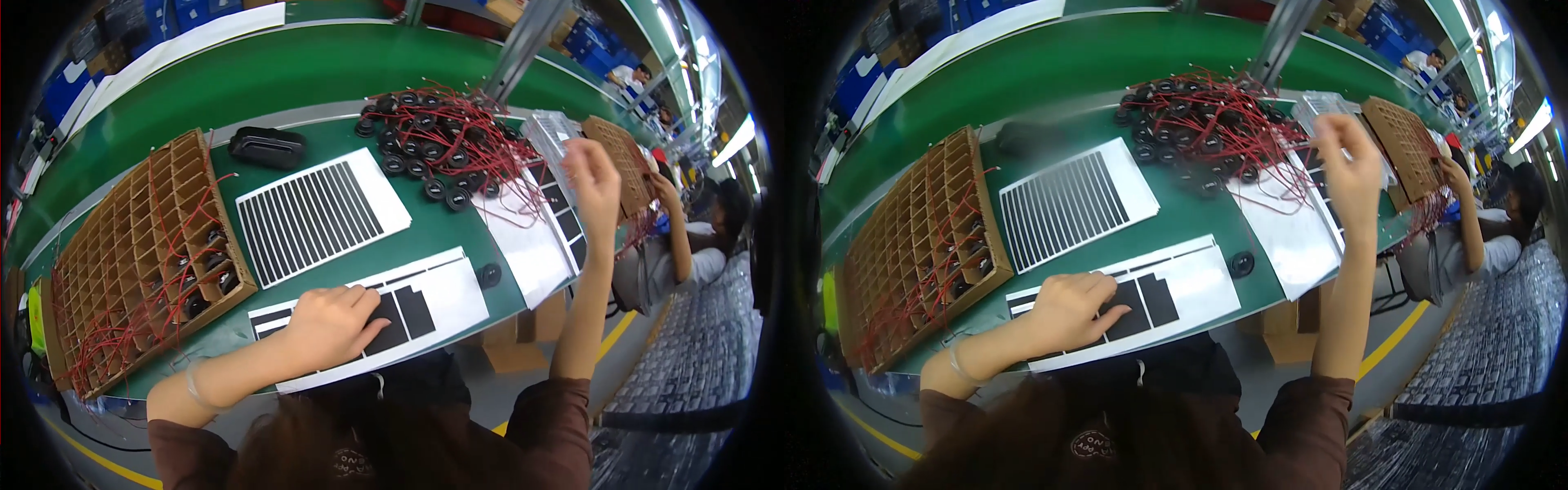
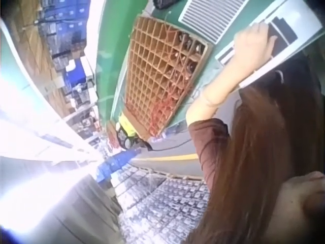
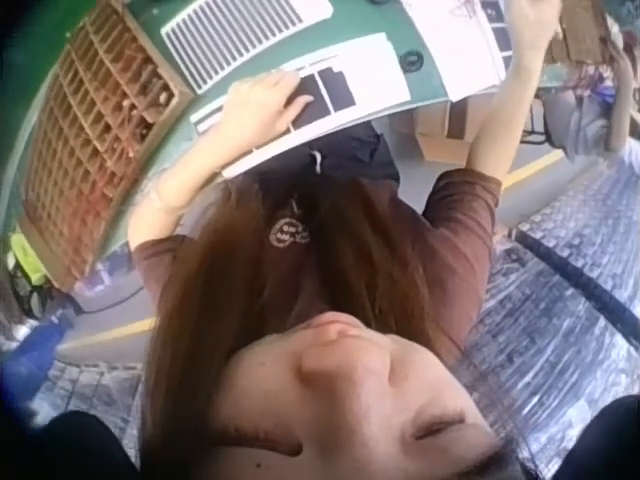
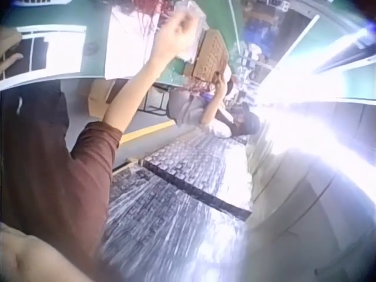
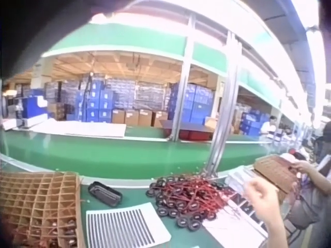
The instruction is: Inspecting small speaker drivers and applying adhesive ring components at a factory assembly line.
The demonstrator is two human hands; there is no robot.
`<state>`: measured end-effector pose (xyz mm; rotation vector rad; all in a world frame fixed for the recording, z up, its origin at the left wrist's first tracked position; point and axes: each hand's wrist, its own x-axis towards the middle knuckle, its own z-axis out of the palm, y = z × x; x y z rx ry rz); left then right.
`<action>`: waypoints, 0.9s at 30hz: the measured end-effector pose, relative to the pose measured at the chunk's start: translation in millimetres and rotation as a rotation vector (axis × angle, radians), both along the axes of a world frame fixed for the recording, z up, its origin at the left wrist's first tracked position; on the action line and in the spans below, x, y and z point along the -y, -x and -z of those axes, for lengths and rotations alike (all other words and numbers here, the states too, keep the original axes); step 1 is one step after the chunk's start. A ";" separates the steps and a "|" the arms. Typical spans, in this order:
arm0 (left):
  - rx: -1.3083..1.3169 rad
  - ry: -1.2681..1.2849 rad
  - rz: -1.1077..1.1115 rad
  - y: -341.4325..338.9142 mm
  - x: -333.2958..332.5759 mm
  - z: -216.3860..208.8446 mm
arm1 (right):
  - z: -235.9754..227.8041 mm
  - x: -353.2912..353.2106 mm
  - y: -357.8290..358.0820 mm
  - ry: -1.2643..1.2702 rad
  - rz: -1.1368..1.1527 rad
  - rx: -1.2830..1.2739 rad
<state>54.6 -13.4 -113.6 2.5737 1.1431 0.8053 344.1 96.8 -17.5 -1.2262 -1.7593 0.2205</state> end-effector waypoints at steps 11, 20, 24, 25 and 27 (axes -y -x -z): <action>0.003 -0.019 0.002 -1.9 0.9 0.4 | 60.0 54.1 7.0 0.040 -0.324 0.766; 0.001 -0.018 0.023 -1.0 0.2 2.0 | 4.0 24.8 -17.5 -0.032 -0.367 -0.438; -0.013 -0.072 0.044 4.1 1.7 -3.8 | -67.4 28.3 -9.7 -0.276 -0.468 -0.691; -0.062 -0.060 0.075 3.3 2.3 -8.8 | -79.0 33.2 -15.2 -0.193 -0.429 -0.615; -0.109 -0.052 0.097 3.2 3.3 -12.8 | -83.0 43.3 -8.9 -0.113 -0.399 -0.536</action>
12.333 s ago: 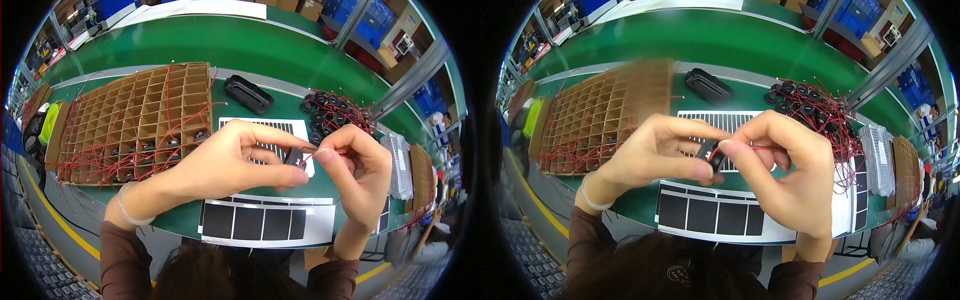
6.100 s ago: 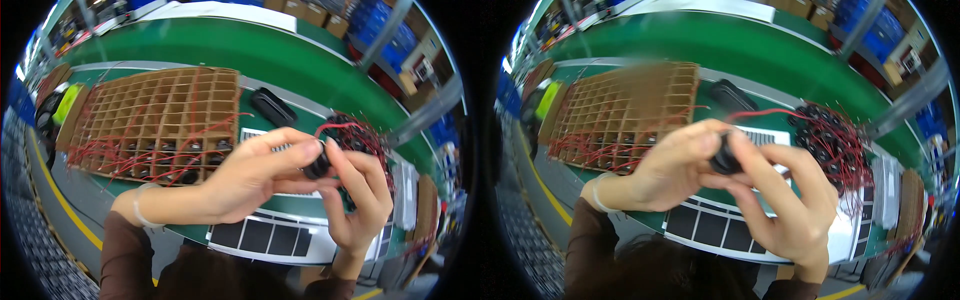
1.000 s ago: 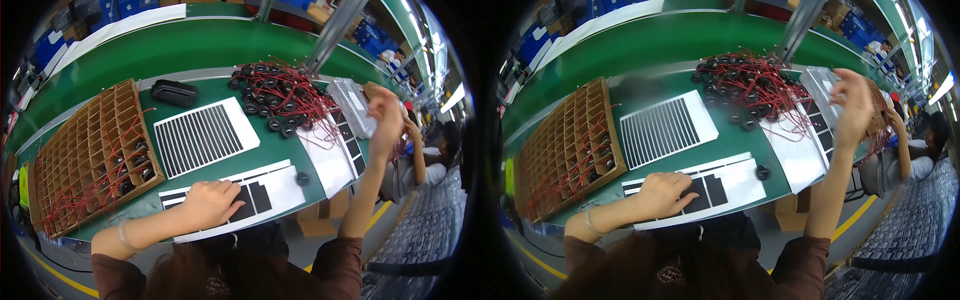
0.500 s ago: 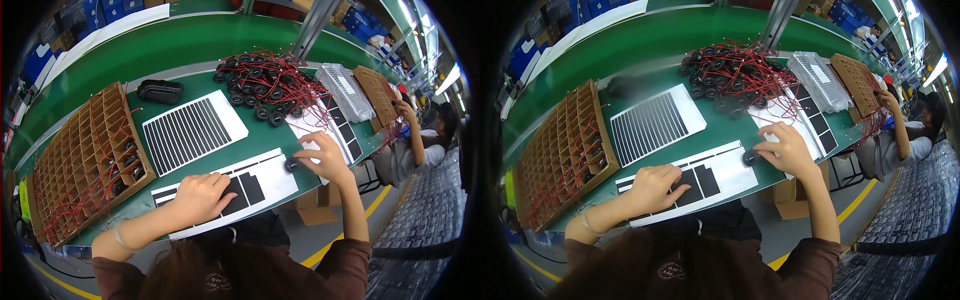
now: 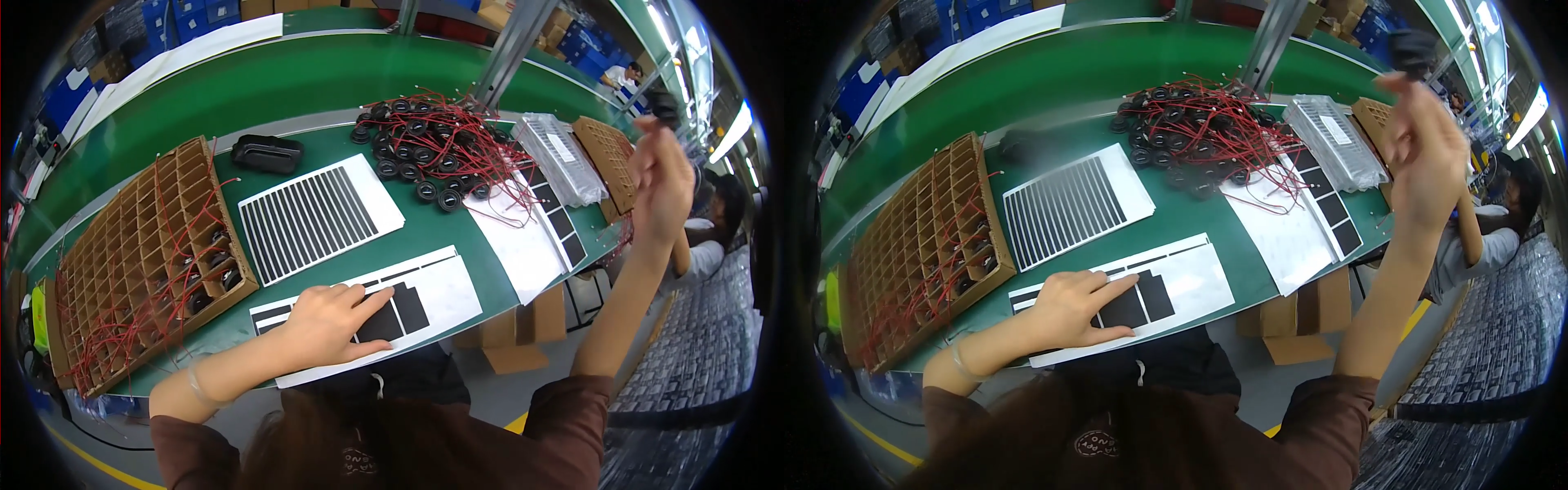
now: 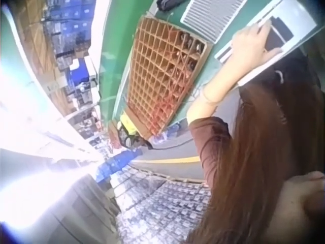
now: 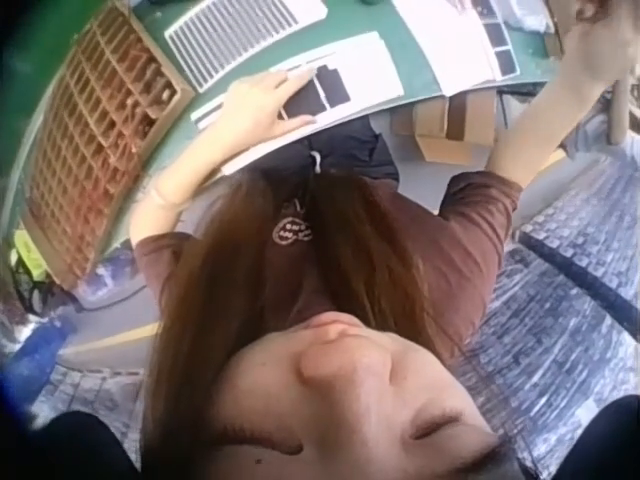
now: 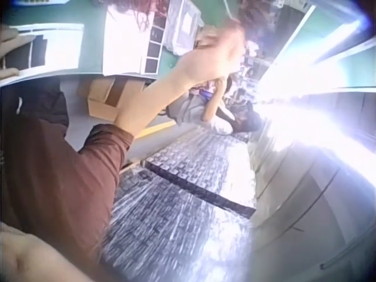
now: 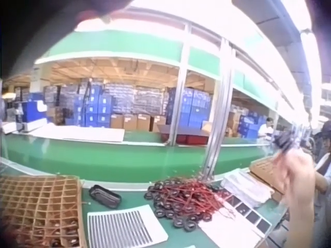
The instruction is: Inspecting small speaker drivers and applying adhesive ring components at a factory assembly line.
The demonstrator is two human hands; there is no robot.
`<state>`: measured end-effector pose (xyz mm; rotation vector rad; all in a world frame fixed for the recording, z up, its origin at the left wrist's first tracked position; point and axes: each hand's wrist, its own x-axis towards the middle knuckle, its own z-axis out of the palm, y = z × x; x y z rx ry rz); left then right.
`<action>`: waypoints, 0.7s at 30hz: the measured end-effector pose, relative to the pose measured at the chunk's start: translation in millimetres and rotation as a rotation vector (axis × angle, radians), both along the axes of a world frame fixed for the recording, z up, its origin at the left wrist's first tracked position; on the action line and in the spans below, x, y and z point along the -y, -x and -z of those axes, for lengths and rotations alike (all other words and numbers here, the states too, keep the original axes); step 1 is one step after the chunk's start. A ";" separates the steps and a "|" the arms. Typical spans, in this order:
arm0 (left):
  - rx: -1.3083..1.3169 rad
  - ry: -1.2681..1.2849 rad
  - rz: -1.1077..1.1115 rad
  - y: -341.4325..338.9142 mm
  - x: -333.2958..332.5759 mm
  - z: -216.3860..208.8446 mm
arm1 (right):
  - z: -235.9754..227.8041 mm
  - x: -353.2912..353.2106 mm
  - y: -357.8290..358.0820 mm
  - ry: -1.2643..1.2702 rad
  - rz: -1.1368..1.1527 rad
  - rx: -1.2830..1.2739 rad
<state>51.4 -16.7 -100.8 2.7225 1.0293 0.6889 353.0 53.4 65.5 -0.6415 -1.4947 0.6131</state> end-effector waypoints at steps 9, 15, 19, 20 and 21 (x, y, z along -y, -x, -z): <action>0.942 1.180 0.144 3.2 -1.9 -8.2 | 104.6 54.2 122.3 0.161 0.069 0.777; 1.138 1.284 0.090 9.1 -8.2 1.8 | 125.7 64.5 130.1 0.082 -0.026 0.880; 1.080 1.250 0.094 8.8 -7.4 -1.7 | 124.1 73.7 126.0 0.068 -0.044 1.082; 1.008 1.095 0.113 7.6 -6.2 6.5 | 119.3 72.2 124.4 0.063 -0.057 1.080; 0.804 1.002 0.044 10.0 -6.5 -1.8 | 116.0 67.4 121.4 0.180 -0.199 1.026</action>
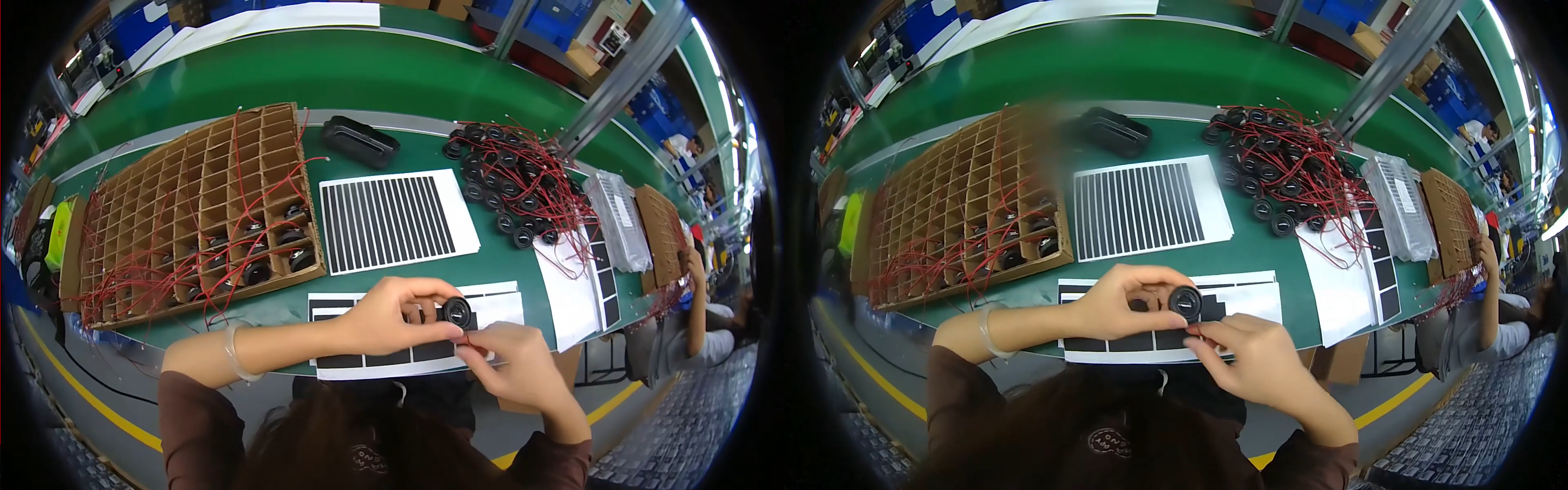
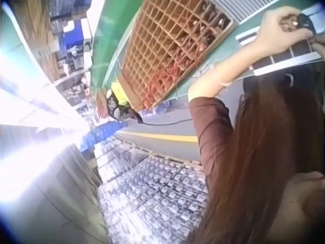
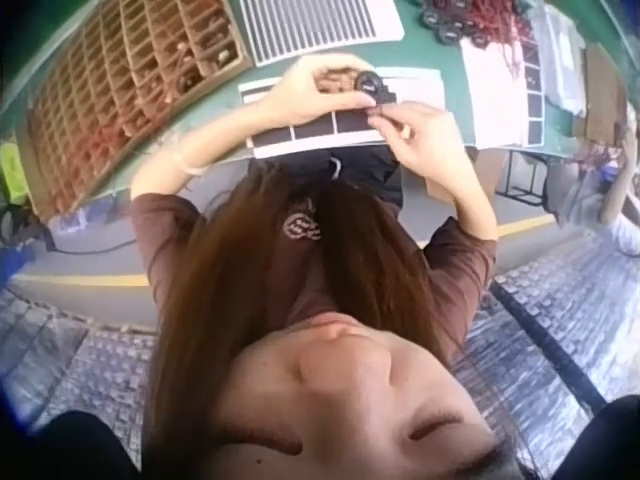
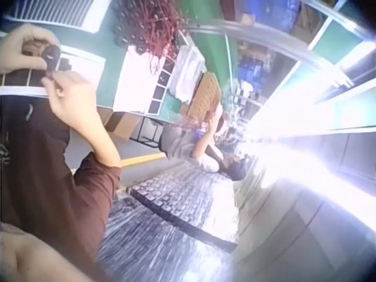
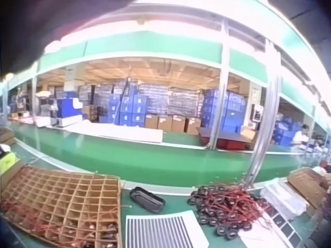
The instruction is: Inspecting small speaker drivers and applying adhesive ring components at a factory assembly line.
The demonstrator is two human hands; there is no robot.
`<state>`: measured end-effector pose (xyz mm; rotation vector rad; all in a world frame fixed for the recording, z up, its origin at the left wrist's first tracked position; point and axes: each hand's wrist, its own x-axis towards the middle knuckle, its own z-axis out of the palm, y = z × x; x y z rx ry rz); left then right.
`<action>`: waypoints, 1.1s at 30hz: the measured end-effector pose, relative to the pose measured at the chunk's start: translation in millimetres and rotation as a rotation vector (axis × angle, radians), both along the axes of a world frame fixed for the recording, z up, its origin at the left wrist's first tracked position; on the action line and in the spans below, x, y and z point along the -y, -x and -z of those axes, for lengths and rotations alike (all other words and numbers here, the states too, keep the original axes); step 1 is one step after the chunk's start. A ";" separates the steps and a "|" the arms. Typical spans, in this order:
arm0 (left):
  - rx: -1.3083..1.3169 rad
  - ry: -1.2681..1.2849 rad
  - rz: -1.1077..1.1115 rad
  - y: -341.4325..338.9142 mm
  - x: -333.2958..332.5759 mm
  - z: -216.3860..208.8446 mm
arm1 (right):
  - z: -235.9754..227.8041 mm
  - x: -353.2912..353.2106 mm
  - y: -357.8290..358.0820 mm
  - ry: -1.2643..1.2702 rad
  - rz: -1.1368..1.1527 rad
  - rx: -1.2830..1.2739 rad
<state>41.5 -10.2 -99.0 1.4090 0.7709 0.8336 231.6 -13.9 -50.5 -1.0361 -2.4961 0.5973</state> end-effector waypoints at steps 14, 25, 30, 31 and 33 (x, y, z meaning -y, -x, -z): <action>-0.591 -0.576 -0.353 5.5 -16.6 19.3 | 58.4 -150.8 59.8 -0.244 0.258 -0.042; -0.612 -0.611 -0.367 6.4 -14.0 21.2 | 70.8 -168.8 78.5 -0.195 0.317 -0.120; -0.585 -0.588 -0.354 7.4 -14.9 20.9 | 63.4 -166.4 79.2 -0.015 0.352 -0.178; -0.589 -0.586 -0.353 7.1 -14.8 20.9 | 62.8 -166.9 79.9 -0.011 0.351 -0.181; -0.596 -0.590 -0.356 6.2 -14.4 20.2 | 60.7 -167.8 81.0 -0.085 0.325 -0.108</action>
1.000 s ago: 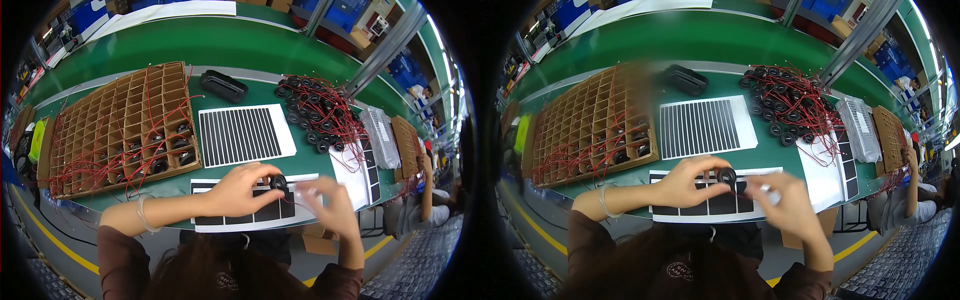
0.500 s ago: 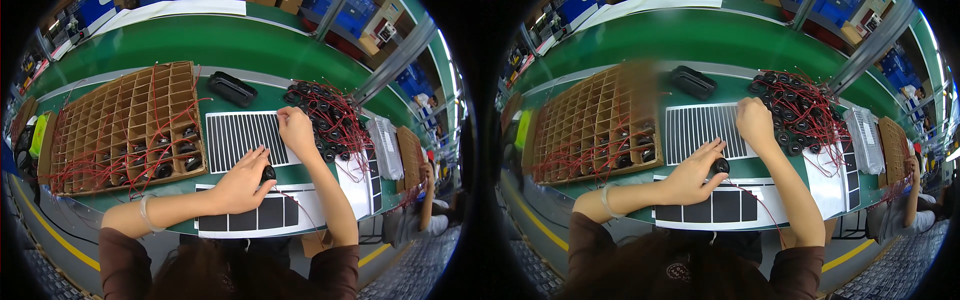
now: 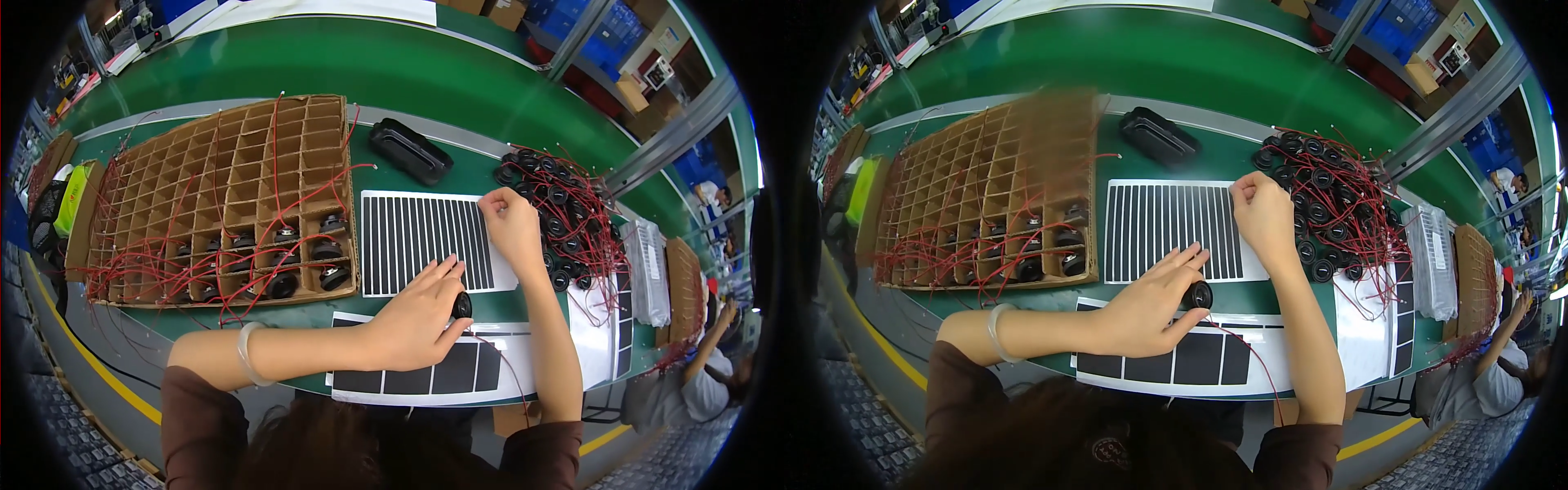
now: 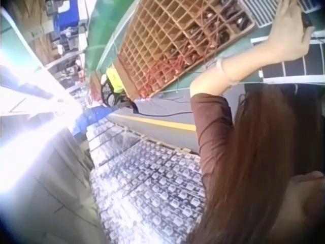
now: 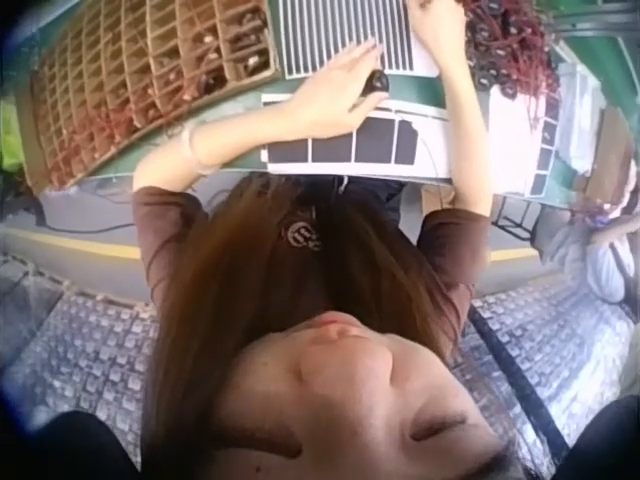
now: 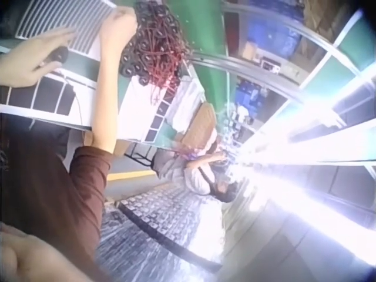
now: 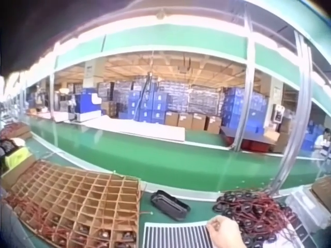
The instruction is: Inspecting small speaker drivers and applying adhesive ring components at a factory assembly line.
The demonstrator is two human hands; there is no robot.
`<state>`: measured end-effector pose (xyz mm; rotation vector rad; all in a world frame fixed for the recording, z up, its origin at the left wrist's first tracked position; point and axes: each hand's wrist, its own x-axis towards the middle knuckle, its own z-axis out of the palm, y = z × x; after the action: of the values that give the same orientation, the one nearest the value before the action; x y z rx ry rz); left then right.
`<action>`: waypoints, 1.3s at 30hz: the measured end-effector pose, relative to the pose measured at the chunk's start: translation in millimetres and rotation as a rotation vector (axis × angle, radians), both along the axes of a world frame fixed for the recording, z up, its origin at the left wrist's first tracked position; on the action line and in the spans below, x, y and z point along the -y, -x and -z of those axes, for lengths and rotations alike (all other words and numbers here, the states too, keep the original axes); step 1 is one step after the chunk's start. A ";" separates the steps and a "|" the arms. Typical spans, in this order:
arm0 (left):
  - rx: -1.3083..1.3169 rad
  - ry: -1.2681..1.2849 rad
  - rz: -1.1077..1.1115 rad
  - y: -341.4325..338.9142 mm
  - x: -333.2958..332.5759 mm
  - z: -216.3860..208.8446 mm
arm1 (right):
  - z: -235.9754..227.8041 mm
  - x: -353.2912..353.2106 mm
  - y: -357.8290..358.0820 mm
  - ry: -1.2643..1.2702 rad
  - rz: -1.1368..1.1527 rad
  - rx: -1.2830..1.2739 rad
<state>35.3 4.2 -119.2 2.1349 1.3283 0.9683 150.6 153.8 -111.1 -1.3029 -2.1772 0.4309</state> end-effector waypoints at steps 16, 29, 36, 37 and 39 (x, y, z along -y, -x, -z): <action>0.013 0.064 0.005 1.7 1.1 -5.3 | 5.5 -1.5 -2.6 0.041 -0.027 -0.057; 0.062 0.084 0.031 2.3 -2.3 -4.9 | -52.3 39.5 -66.5 0.330 -0.263 -0.548; 0.019 0.048 -0.021 1.4 -2.2 -2.8 | -86.7 59.0 -115.4 0.067 -0.352 -0.693; 0.117 0.050 -0.008 3.2 -3.2 -7.9 | -90.9 63.5 -112.6 0.022 -0.374 -0.641; 0.299 -0.037 0.058 6.0 -7.1 -25.5 | -102.6 74.2 -105.5 -0.081 -0.417 -0.375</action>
<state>29.2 11.2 -93.7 1.9492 1.1046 1.2393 256.0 79.6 -8.6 -0.6521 -2.1049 0.6803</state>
